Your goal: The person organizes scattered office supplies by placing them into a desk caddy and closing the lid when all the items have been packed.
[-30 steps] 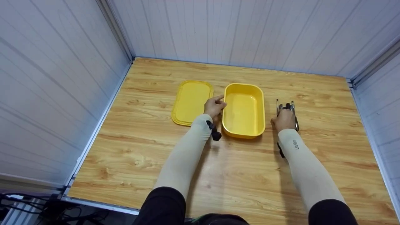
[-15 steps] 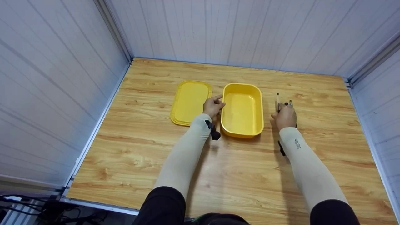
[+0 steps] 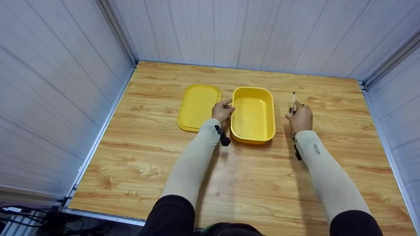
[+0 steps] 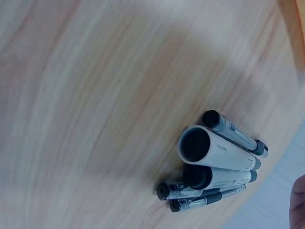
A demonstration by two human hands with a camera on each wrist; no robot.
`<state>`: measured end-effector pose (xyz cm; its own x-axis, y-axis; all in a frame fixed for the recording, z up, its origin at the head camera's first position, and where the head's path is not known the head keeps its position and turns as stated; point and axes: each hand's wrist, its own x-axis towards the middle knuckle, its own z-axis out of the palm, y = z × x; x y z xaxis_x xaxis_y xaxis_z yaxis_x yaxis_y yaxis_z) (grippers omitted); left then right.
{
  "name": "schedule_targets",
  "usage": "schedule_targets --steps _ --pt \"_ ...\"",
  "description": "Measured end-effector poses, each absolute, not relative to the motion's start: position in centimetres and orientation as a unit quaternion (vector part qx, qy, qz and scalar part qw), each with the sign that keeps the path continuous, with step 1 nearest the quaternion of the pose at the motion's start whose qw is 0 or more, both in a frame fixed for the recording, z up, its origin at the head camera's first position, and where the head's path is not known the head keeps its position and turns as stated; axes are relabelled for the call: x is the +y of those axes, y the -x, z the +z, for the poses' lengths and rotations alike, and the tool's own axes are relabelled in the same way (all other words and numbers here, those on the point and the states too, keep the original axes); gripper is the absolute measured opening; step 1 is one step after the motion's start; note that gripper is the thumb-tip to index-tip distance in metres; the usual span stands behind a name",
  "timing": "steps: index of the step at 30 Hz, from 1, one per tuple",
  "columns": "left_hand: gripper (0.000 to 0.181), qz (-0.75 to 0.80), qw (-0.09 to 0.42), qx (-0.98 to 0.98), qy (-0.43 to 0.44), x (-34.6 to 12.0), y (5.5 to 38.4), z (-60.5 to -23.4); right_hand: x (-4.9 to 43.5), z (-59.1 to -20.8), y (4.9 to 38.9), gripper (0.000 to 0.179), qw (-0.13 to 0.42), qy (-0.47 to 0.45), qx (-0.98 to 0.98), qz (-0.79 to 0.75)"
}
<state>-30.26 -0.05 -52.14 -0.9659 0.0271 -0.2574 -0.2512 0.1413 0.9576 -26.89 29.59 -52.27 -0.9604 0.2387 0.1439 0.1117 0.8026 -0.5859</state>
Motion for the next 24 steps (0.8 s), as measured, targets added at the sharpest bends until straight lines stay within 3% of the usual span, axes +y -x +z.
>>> schedule_targets --steps 24 --pt "0.045 0.665 0.113 0.733 0.082 -0.1 30.6 -52.4 30.2 -49.2 26.3 0.065 0.108 0.112 -0.923 0.351"
